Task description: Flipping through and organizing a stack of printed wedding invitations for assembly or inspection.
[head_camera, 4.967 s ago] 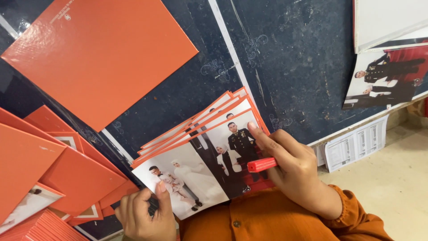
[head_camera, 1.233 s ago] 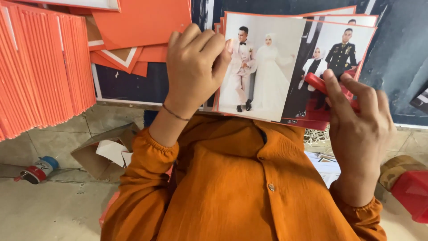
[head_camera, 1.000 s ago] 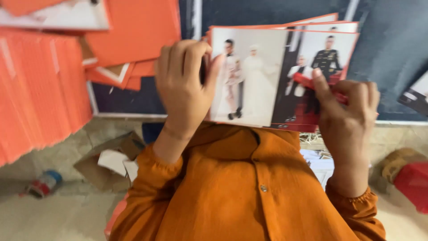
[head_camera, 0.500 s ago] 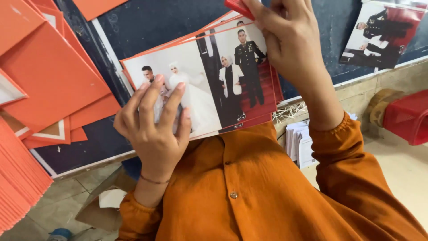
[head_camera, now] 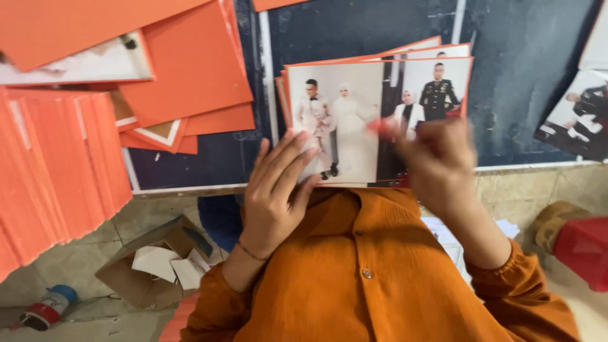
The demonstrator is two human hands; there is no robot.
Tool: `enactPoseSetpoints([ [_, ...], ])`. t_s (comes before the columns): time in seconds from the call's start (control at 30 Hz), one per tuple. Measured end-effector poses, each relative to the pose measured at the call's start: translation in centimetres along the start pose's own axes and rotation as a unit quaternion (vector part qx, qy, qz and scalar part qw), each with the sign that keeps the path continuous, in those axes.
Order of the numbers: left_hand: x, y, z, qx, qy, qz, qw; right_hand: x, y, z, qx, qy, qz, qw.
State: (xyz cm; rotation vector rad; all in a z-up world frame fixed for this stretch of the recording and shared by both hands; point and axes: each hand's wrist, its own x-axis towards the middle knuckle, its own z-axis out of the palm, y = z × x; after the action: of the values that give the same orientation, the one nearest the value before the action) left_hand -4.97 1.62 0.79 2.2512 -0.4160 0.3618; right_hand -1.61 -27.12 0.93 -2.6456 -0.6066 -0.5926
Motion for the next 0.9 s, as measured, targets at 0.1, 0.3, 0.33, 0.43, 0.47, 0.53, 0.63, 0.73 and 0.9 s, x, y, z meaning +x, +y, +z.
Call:
enactPoseSetpoints([
  [0.1, -1.1, 0.6, -0.1, -0.124, 0.038, -0.12, 0.984, 4.7, -5.6, 1.0, 0.059, -0.144, -0.11, 0.982],
  [0.3, -1.8, 1.0, -0.5, -0.167, 0.015, -0.191, 0.967, 11.5, -4.7, 7.1, -0.034, -0.172, -0.165, 0.971],
  [0.33, -2.1, 1.1, -0.4, -0.164, 0.026, -0.2, 0.966, 11.7, -4.8, 7.3, -0.025, -0.163, -0.165, 0.972],
  [0.43, -2.4, 0.1, -0.1, -0.178, 0.082, -0.179, 0.964, 10.1, -6.1, 6.5, -0.051, -0.164, -0.179, 0.969],
  [0.47, -2.7, -0.2, 0.1, -0.194, 0.124, -0.152, 0.961, 8.9, -6.9, 6.0, -0.081, -0.178, -0.191, 0.962],
  [0.53, -2.8, -1.1, 0.1, -0.204, 0.18, -0.152, 0.95, 5.3, -8.8, 3.7, -0.072, -0.226, -0.214, 0.948],
  [0.63, -2.0, -1.4, -0.6, -0.195, 0.222, -0.155, 0.943, 0.1, -9.9, 1.2, -0.074, -0.282, -0.279, 0.915],
  [0.73, 0.0, -1.2, -2.3, -0.148, 0.146, -0.105, 0.973, -0.9, -9.6, -1.5, -0.025, -0.238, -0.335, 0.911],
  [0.9, 0.3, -1.0, -1.3, -0.044, -0.109, -0.028, 0.993, -5.0, -5.3, -3.8, 0.033, -0.103, -0.043, 0.993],
])
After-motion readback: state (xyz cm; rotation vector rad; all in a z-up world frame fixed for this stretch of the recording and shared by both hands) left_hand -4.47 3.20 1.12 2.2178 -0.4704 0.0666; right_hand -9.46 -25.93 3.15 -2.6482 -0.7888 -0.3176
